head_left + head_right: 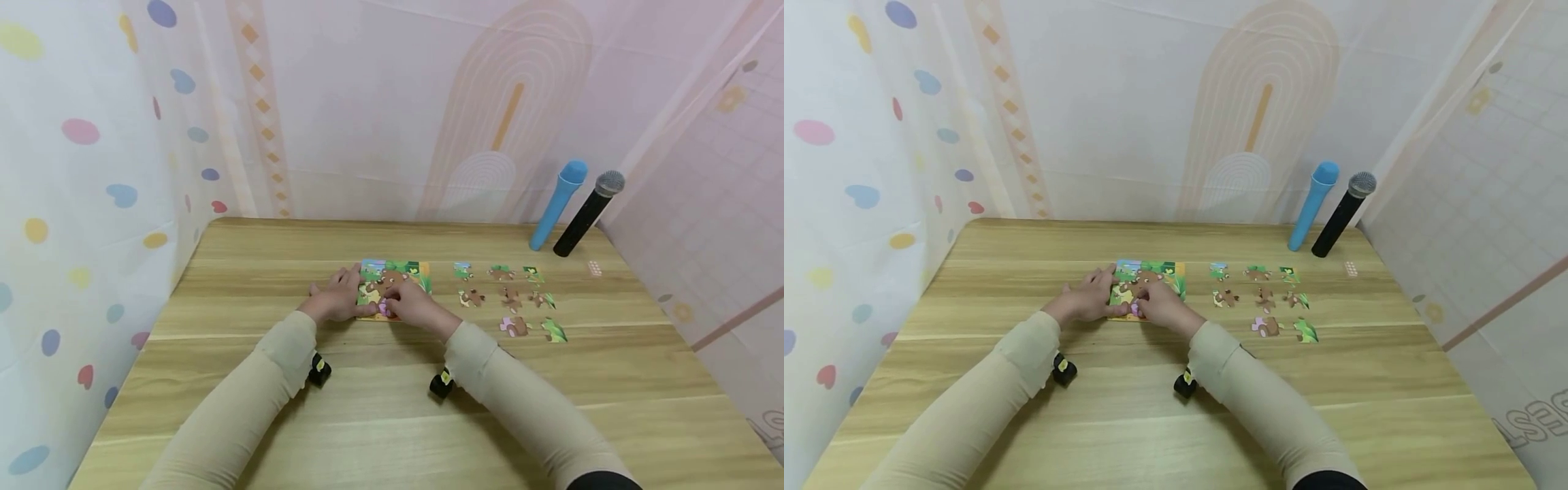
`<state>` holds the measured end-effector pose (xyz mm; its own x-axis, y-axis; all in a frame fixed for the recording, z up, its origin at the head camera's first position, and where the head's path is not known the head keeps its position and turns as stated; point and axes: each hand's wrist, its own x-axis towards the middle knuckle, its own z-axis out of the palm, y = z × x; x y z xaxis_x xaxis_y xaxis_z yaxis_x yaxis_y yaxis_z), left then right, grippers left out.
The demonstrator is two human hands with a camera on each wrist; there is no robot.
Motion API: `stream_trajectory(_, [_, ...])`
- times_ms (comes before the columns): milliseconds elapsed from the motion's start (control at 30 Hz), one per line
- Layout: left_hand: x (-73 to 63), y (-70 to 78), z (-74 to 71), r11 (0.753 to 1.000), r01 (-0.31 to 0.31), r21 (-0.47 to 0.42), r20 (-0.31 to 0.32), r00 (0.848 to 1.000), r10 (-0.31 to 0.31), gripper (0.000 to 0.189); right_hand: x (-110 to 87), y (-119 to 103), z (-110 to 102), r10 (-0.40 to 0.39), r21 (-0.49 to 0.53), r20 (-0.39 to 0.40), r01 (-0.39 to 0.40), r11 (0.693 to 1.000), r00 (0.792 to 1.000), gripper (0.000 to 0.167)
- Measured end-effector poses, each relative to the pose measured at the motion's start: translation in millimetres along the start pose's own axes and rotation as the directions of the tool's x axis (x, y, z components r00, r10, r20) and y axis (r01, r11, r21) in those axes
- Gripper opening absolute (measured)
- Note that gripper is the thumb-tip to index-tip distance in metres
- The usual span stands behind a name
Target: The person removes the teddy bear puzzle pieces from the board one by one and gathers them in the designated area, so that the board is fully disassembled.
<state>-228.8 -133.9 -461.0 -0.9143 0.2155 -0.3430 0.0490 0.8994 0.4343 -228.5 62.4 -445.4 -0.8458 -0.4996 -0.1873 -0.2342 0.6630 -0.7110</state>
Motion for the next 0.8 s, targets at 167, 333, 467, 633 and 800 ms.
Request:
stream_trajectory(167, [-0.4, -0.1, -0.6, 1.0, 0.005, 0.013, 0.007, 1.0, -0.005, 0.102, 0.1, -3, 1, 0.022, 0.071, -0.024, -0.02, 0.997, 0.999, 0.021])
stream_trajectory(333, [0.1, -0.9, -0.1, 1.0, 0.005, 0.018, 0.009, 1.0, -0.005, 0.104, 2.9, -4, 7, 0.001, 0.229, -0.059, 0.012, 0.973, 0.998, 0.021])
stream_trajectory(467, [1.8, -1.9, 0.8, 1.0, -0.002, 0.014, 0.004, 1.0, 0.002, 0.107, 5.2, -4, 12, -0.009, 0.249, -0.098, 0.033, 0.968, 0.995, 0.027])
stream_trajectory(633, [2.7, -1.6, 0.9, 1.0, -0.004, 0.007, 0.002, 1.0, 0.004, 0.107, 5.2, -5, 16, -0.005, 0.252, -0.132, 0.038, 0.967, 0.991, 0.031])
stream_trajectory(800, [3.5, -1.8, 1.1, 1.0, 0.007, 0.017, 0.008, 1.0, -0.007, 0.105, 4.7, -3, 16, 0.008, 0.278, -0.153, 0.035, 0.96, 0.988, 0.029])
